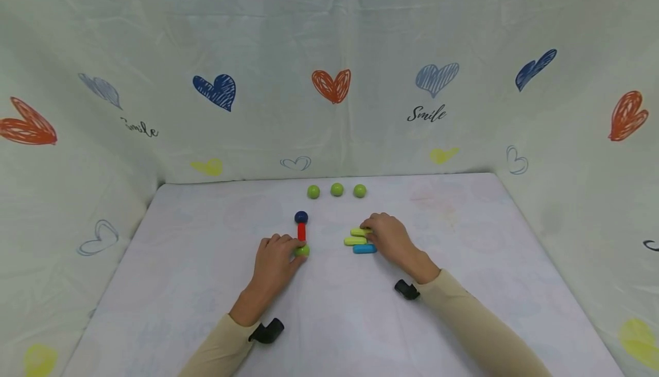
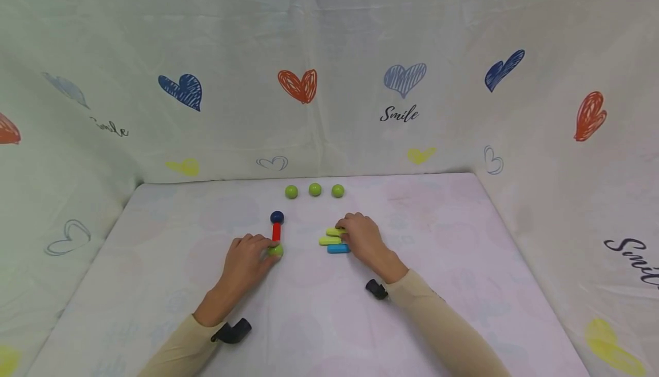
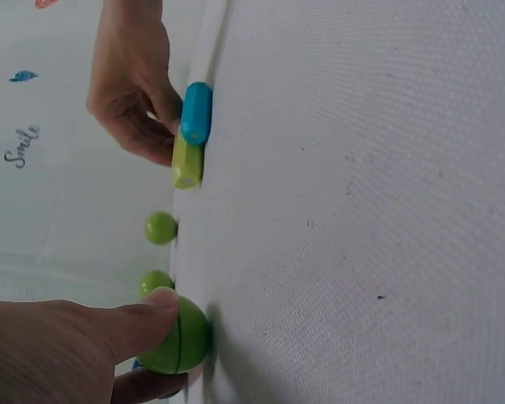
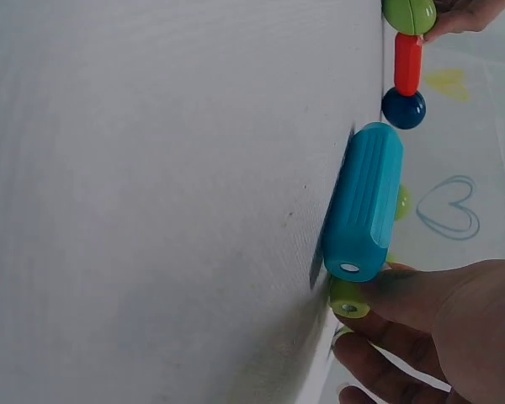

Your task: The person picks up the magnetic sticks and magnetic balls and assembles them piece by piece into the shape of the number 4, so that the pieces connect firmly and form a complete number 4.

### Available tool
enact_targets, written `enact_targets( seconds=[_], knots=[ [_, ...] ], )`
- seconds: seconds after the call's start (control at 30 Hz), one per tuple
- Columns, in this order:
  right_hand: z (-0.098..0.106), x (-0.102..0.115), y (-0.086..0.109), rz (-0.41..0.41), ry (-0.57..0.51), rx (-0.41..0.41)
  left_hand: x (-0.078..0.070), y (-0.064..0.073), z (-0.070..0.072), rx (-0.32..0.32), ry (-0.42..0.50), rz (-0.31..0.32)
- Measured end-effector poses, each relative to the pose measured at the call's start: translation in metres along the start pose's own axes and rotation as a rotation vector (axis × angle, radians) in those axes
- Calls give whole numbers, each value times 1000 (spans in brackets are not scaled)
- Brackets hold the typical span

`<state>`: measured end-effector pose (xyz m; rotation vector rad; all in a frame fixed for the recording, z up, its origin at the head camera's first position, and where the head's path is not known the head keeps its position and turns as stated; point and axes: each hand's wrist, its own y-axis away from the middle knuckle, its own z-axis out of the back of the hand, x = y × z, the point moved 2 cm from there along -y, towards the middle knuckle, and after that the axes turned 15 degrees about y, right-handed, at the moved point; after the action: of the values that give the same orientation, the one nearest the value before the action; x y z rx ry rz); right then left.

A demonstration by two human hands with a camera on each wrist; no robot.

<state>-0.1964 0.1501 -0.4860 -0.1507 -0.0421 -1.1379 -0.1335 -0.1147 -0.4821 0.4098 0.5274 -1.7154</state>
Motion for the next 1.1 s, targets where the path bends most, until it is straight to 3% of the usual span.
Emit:
enact_targets(
  seconds=[0.3,0.67,1.1],
  knots=[
    [7,6,2,0,-17,-59,3,1,-2,-11,24,0],
    [17,47,9,179,-24,-189,3,1,-1,-10,15,15],
    [0,76,4,254,-32,-141,5,2,-2,-17,24,-10]
  ],
)
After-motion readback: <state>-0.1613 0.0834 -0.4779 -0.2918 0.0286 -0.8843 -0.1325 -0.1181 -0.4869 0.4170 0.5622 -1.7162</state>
